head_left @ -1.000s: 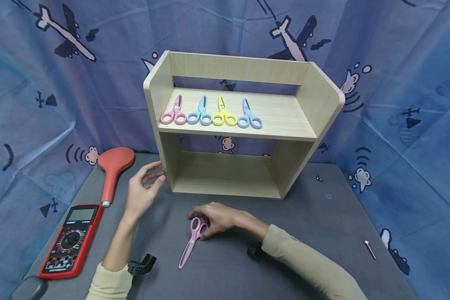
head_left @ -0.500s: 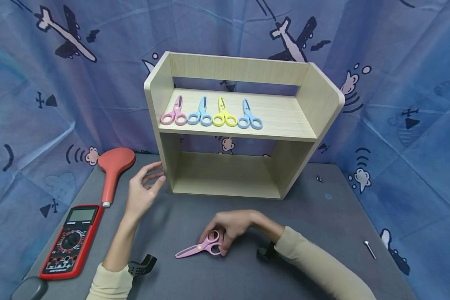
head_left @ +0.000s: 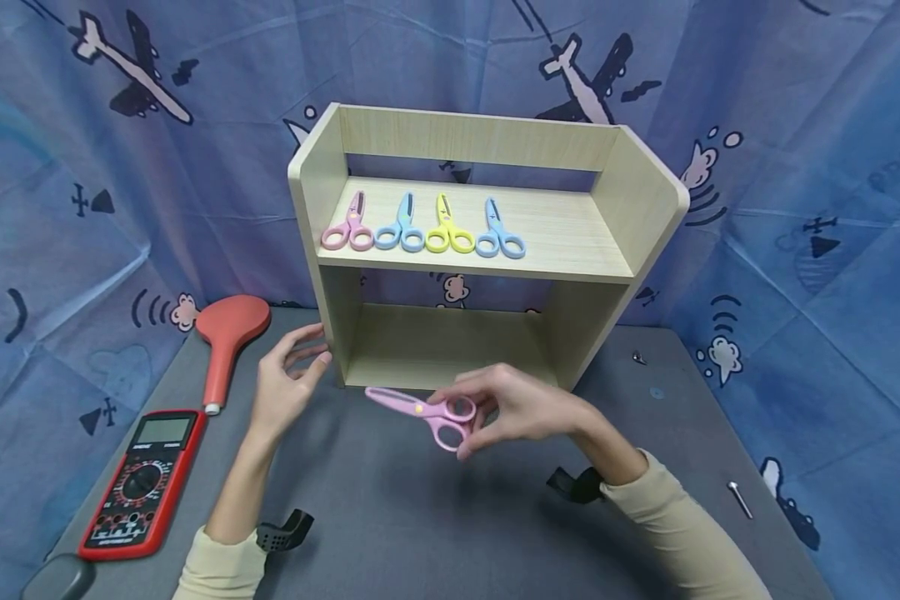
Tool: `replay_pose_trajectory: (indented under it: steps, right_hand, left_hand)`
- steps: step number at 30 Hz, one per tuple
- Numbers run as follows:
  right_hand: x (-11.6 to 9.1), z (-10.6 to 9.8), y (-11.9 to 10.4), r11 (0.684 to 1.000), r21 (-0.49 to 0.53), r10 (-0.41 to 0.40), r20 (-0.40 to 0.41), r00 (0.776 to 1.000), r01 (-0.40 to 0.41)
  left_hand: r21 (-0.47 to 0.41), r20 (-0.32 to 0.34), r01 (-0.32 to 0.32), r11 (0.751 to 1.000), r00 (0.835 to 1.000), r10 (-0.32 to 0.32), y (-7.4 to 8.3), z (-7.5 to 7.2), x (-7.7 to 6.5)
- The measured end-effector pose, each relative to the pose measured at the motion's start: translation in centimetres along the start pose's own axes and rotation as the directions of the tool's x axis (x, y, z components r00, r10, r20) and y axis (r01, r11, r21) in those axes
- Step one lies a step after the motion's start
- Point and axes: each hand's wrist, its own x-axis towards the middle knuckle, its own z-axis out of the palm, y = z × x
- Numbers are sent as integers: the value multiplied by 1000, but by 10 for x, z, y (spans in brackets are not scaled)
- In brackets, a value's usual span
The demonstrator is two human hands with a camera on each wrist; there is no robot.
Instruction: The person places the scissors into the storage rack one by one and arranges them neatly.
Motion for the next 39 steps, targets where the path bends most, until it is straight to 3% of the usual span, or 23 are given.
replay_pose_trajectory:
  steps: [3, 7, 13, 17, 21, 28, 39]
  right_hand:
    - [-9, -24, -21, 997, -55, -62, -174, 983, 54]
    - [-18, -58, -42, 985, -157, -130, -395, 909, 72]
    - [-23, -105, -45, 957, -232, -28, -668, 744, -172]
    - [-24, -127, -28, 917, -248, 36, -729, 683, -313]
    - [-25, -140, -13, 886, -227, 102, -755, 648, -404]
    - [-22, -145, -12, 837, -230, 169, -754, 635, -496]
    - [-22, -144, -13, 847, -195, 200, -744, 637, -494]
  left_hand:
    - [-1, 0, 0, 1000, 1000, 0, 0, 0, 1]
    - [-2, -1, 0, 1000, 1000, 0, 0, 1, 2]
    - [2, 3, -6, 1000, 1000, 6, 1, 3, 3]
    - [8, 3, -5, 1000, 1000, 5, 0, 3, 3]
    - [12, 2, -6, 1000, 1000, 6, 0, 3, 3]
    - [1, 0, 2, 1000, 1000, -2, 0, 2, 4]
    - [5, -1, 9, 1000, 1000, -9, 0, 2, 2]
